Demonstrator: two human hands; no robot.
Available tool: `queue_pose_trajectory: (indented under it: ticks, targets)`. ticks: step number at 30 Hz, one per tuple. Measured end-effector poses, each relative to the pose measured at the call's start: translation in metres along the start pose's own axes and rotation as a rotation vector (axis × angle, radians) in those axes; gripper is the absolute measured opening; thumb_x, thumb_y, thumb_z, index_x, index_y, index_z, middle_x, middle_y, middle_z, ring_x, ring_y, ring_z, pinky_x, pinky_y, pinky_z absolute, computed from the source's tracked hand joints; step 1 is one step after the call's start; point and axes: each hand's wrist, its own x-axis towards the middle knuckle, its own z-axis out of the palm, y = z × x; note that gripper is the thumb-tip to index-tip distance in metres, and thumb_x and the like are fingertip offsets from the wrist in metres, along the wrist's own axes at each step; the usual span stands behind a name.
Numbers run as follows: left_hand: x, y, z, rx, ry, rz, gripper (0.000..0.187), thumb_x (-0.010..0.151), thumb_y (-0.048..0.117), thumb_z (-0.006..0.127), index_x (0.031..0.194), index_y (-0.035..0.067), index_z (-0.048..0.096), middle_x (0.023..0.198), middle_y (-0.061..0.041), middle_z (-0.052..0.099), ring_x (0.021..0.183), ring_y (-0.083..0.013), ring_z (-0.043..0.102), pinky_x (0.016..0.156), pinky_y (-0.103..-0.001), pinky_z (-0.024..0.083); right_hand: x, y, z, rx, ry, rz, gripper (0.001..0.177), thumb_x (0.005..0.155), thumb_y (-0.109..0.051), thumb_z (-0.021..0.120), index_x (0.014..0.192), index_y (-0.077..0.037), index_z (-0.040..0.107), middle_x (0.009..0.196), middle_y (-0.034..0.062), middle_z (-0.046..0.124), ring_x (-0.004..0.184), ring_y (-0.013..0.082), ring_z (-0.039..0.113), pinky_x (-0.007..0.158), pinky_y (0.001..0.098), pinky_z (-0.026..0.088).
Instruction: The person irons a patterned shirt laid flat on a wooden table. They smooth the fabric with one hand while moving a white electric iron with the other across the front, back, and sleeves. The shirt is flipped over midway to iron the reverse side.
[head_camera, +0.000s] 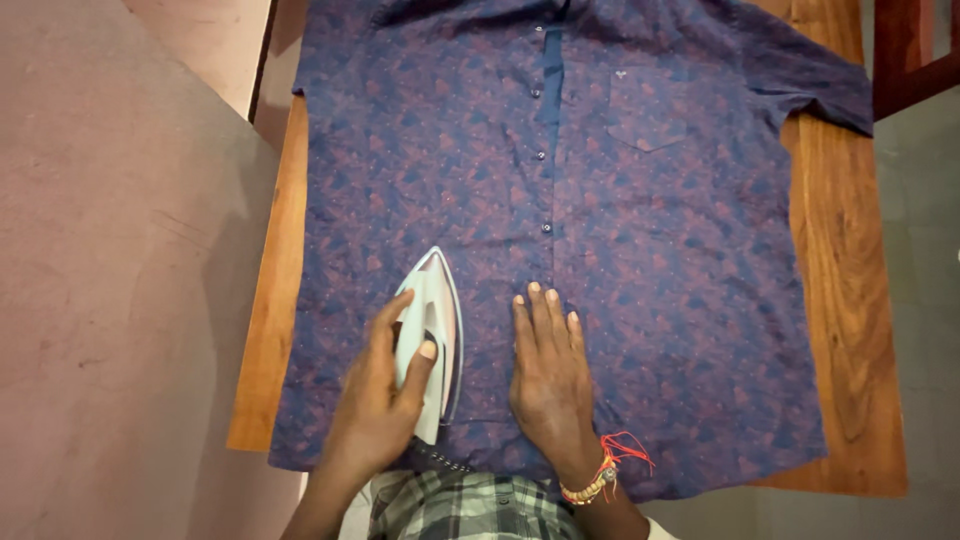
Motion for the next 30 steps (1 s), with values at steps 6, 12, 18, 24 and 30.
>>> queue_pose_trajectory:
  ticks: [6,12,18,24,30]
  targets:
    - [0.002,-0.006,-0.019,-0.132,0.023,-0.182,0.061,0.095,0.026,0.057,0.151,0.013,0.037,0.118,-0.017,0.069,0.082,-0.0189,0.072,0.063,-0.033,0.060,0.000,0.000,0.000,-0.013,0.015,-0.010,0.049,0.096,-0.004,0.048,0.144,0.004,0.051,0.156,0.0230,0.045,0.146,0.0387,0.041,0.119,0.0538,0.031]
    - [0.005,-0.020,-0.036,-0.154,0.065,-0.247,0.062,0.096,0.025,0.057,0.153,0.014,0.035,0.126,-0.015,0.067,0.068,-0.0167,0.065,0.055,-0.029,0.055,0.000,0.000,0.002,-0.020,0.019,-0.008,0.048,0.096,-0.003,0.049,0.143,0.004,0.052,0.155,0.0229,0.045,0.147,0.0381,0.040,0.119,0.0544,0.031]
    - [0.004,-0.040,-0.055,-0.113,0.185,-0.189,0.063,0.094,0.018,0.060,0.152,0.011,0.037,0.123,-0.014,0.065,0.058,-0.0151,0.059,0.052,-0.028,0.051,-0.001,0.002,0.003,-0.012,0.034,-0.021,0.048,0.096,-0.004,0.049,0.143,0.004,0.052,0.155,0.0242,0.047,0.146,0.0387,0.041,0.119,0.0552,0.031]
    - [-0.002,-0.055,-0.066,-0.232,0.265,-0.117,0.058,0.098,0.012,0.058,0.151,0.004,0.036,0.119,-0.011,0.060,0.064,-0.0111,0.054,0.054,-0.026,0.049,-0.002,0.003,0.003,-0.005,0.023,-0.024,0.049,0.095,-0.005,0.049,0.144,0.004,0.051,0.156,0.0227,0.045,0.147,0.0385,0.040,0.119,0.0550,0.030]
    - [-0.025,-0.047,-0.088,-0.345,0.253,-0.045,0.060,0.099,0.008,0.058,0.154,-0.001,0.035,0.110,-0.015,0.061,0.070,-0.0115,0.056,0.060,-0.026,0.050,-0.002,0.005,0.006,-0.011,0.014,-0.022,0.051,0.094,-0.005,0.049,0.144,0.004,0.049,0.155,0.0226,0.044,0.146,0.0387,0.039,0.118,0.0543,0.030]
